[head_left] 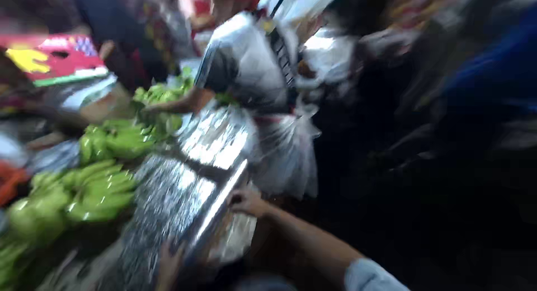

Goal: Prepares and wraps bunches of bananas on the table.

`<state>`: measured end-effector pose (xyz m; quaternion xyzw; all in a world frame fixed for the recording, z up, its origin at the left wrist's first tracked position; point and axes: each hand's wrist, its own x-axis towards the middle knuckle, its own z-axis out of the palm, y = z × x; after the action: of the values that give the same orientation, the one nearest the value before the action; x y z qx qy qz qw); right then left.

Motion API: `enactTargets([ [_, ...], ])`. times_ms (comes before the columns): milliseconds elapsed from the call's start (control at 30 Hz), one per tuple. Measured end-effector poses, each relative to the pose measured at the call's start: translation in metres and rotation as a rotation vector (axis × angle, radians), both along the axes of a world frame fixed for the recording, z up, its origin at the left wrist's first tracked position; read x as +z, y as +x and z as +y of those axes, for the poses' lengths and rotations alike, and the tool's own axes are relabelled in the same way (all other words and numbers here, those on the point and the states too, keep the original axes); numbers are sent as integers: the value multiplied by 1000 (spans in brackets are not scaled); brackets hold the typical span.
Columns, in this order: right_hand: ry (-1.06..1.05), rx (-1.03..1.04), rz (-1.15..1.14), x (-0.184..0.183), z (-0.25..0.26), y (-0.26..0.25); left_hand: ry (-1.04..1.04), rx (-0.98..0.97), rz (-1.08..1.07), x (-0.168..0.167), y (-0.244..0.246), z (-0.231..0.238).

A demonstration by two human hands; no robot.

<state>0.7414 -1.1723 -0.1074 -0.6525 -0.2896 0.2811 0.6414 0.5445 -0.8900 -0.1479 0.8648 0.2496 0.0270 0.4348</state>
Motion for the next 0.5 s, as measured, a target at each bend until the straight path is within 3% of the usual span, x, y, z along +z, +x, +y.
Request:
enactTargets([
  [67, 45, 89, 136, -9, 2, 6, -521, 25, -32, 19, 47, -72],
  [133, 78, 149, 237, -25, 6, 9, -769, -1, -75, 35, 81, -122],
  [267, 196, 51, 572, -55, 0, 11, -698, 61, -96, 25, 111, -149],
  [367, 320, -23, 830, -68, -16, 10, -807, 54, -85, 12, 110, -151],
  [500, 405, -4, 933, -78, -24, 7, -795, 47, -51, 7, 115, -161],
])
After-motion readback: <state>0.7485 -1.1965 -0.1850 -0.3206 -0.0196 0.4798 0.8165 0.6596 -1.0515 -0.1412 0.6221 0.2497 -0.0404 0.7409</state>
